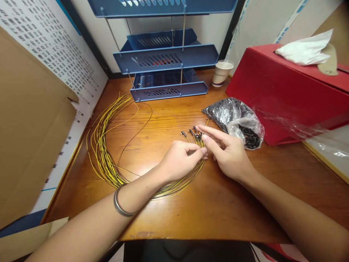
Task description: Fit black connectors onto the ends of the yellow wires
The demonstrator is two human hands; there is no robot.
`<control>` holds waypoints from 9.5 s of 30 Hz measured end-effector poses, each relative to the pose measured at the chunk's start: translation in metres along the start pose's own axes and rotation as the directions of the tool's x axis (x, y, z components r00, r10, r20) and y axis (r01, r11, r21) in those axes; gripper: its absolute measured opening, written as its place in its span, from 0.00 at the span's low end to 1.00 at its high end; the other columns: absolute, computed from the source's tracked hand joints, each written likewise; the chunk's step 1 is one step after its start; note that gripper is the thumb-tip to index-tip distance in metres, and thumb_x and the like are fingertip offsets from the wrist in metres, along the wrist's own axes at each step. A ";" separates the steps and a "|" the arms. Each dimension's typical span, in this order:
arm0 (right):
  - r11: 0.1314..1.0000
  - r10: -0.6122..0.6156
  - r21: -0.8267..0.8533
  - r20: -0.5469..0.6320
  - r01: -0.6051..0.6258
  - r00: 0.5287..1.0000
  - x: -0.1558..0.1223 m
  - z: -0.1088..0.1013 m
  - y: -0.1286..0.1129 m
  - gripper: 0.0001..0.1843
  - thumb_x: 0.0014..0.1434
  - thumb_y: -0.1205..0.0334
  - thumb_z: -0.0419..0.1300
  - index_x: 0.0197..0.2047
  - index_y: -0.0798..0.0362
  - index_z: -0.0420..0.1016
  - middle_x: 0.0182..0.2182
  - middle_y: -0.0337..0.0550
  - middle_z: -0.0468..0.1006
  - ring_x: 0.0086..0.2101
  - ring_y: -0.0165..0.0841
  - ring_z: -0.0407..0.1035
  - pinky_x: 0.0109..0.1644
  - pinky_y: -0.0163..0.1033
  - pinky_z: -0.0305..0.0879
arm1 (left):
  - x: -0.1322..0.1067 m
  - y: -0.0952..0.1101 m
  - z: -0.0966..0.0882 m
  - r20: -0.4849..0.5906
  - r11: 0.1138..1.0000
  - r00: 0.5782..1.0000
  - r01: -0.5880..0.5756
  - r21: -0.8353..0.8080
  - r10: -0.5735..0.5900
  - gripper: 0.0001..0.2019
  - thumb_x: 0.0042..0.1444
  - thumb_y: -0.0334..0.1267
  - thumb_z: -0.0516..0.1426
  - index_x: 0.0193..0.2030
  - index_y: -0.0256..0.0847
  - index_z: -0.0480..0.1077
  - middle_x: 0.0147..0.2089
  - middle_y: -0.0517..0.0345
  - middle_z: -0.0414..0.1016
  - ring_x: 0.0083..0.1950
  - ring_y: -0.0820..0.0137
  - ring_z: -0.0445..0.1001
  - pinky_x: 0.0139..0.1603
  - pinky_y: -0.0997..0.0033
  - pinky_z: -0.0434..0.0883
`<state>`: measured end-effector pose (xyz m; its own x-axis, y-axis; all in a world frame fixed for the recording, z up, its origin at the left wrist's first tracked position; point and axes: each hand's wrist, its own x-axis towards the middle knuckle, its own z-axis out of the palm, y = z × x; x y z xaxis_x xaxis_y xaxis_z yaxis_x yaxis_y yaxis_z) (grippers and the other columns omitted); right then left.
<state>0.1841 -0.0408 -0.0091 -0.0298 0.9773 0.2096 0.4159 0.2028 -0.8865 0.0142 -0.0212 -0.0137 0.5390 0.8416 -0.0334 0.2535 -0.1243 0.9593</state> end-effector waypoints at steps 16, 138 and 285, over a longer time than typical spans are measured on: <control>0.978 0.105 0.189 -0.114 -0.082 0.988 0.005 0.005 0.001 0.21 0.66 0.48 0.59 0.53 0.55 0.79 0.38 0.48 0.84 0.32 0.35 0.77 0.40 0.42 0.74 | -0.001 0.000 0.002 -0.008 0.999 0.999 0.036 0.021 -0.036 0.17 0.64 0.44 0.55 0.34 0.37 0.81 0.35 0.55 0.83 0.36 0.67 0.79 0.38 0.72 0.73; 0.971 -0.162 -0.205 -0.179 0.124 0.971 -0.001 -0.007 -0.007 0.14 0.64 0.59 0.62 0.49 0.53 0.84 0.39 0.47 0.85 0.33 0.36 0.78 0.28 0.35 0.69 | 0.000 -0.002 0.000 0.024 1.000 1.000 0.000 -0.029 0.000 0.18 0.67 0.46 0.54 0.35 0.37 0.80 0.37 0.54 0.84 0.38 0.68 0.80 0.44 0.71 0.73; 0.780 -0.587 -0.168 0.134 0.602 0.798 0.001 -0.010 -0.011 0.06 0.60 0.71 0.61 0.34 0.52 0.77 0.25 0.36 0.79 0.23 0.26 0.71 0.30 0.32 0.67 | -0.006 0.004 -0.003 -0.210 0.940 0.916 -0.336 0.063 0.341 0.24 0.69 0.47 0.52 0.21 0.39 0.61 0.19 0.62 0.61 0.22 0.76 0.60 0.26 0.72 0.59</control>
<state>0.1887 -0.0423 0.0047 -0.3895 0.6690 0.6330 0.4594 0.7368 -0.4961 0.0096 -0.0247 -0.0087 0.4117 0.8390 0.3557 0.1080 -0.4325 0.8951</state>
